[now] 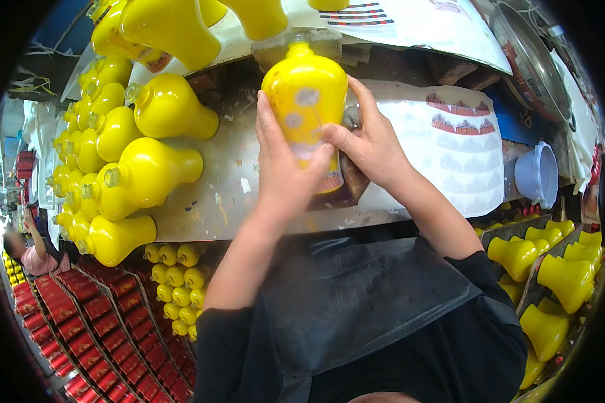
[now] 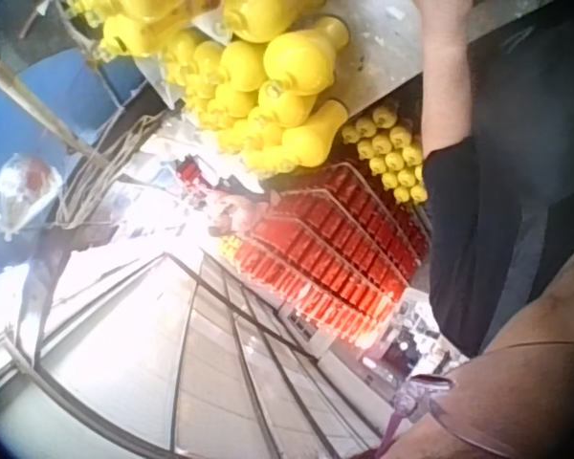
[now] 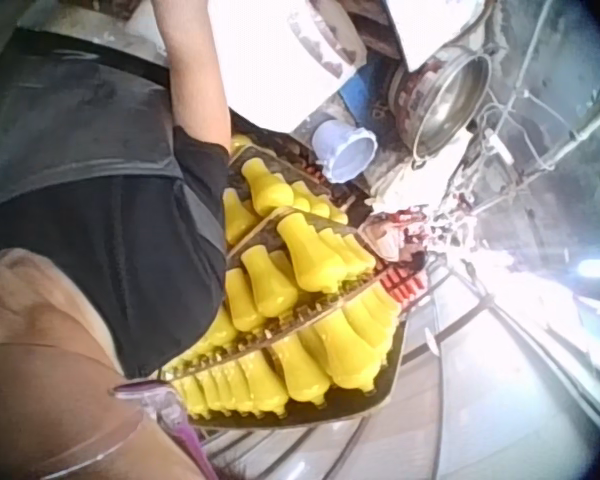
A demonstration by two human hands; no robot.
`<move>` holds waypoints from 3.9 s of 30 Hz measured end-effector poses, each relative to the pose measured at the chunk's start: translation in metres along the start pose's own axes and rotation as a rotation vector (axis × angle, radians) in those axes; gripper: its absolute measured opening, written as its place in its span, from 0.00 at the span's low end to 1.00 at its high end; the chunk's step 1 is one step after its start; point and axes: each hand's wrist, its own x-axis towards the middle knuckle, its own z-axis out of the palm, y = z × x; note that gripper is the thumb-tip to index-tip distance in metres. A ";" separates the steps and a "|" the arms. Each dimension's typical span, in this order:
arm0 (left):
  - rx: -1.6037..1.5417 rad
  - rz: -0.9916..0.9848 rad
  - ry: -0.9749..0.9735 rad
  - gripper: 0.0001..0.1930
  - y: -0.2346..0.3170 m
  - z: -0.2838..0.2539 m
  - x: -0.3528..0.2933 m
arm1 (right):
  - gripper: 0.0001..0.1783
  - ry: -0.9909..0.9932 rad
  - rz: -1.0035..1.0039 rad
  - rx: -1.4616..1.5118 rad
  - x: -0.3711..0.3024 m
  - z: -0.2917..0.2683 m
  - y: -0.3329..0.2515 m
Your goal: The person picks up yellow plastic bottles from a table and applies printed labels to their bodies. They smooth the labels by hand and place the labeled bottles back on the table among other bottles.
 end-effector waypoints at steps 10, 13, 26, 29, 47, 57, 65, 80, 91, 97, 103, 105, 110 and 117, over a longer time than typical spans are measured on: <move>-0.267 -0.083 0.014 0.58 0.001 0.001 0.001 | 0.22 0.138 -0.495 -0.051 0.010 -0.038 -0.034; -0.197 -0.065 0.016 0.58 0.001 0.001 0.002 | 0.21 0.163 -0.861 -0.471 0.015 -0.029 -0.051; -0.281 -0.061 0.137 0.34 -0.014 -0.014 -0.002 | 0.17 0.264 -1.051 -0.571 0.007 -0.037 -0.037; -0.393 -0.058 0.128 0.31 -0.017 -0.015 -0.001 | 0.14 0.062 -1.017 -0.343 -0.021 -0.018 -0.021; -0.037 -0.022 -0.061 0.47 -0.050 -0.010 -0.041 | 0.20 0.262 -0.724 -0.135 -0.042 -0.001 -0.001; 0.244 0.171 0.089 0.43 -0.020 -0.014 -0.041 | 0.24 0.146 -0.787 -0.325 -0.046 -0.008 -0.029; 0.313 0.364 0.057 0.48 -0.038 -0.018 -0.039 | 0.22 0.074 -0.804 -0.329 -0.050 -0.014 -0.035; -0.577 -0.232 0.088 0.29 -0.018 -0.007 -0.011 | 0.19 0.146 -0.924 -0.395 -0.044 -0.014 -0.020; -0.732 -0.226 0.032 0.20 -0.017 -0.015 -0.014 | 0.23 0.055 -1.086 -0.644 -0.046 0.003 -0.054; -0.740 -0.211 0.022 0.19 -0.016 -0.016 -0.016 | 0.25 -0.096 -1.013 -0.772 -0.045 0.003 -0.074; -0.740 -0.212 0.031 0.21 -0.026 -0.014 -0.021 | 0.23 -0.043 -0.961 -0.728 -0.033 -0.003 -0.065; -0.743 -0.213 0.031 0.22 -0.032 -0.015 -0.023 | 0.22 -0.112 -1.062 -0.664 -0.029 -0.009 -0.063; -0.494 -0.025 -0.074 0.41 -0.039 -0.019 -0.024 | 0.24 0.291 -0.953 -0.775 -0.008 -0.032 -0.064; 0.159 0.117 0.051 0.58 -0.012 -0.002 -0.029 | 0.24 0.112 -1.031 -0.601 -0.014 -0.025 -0.035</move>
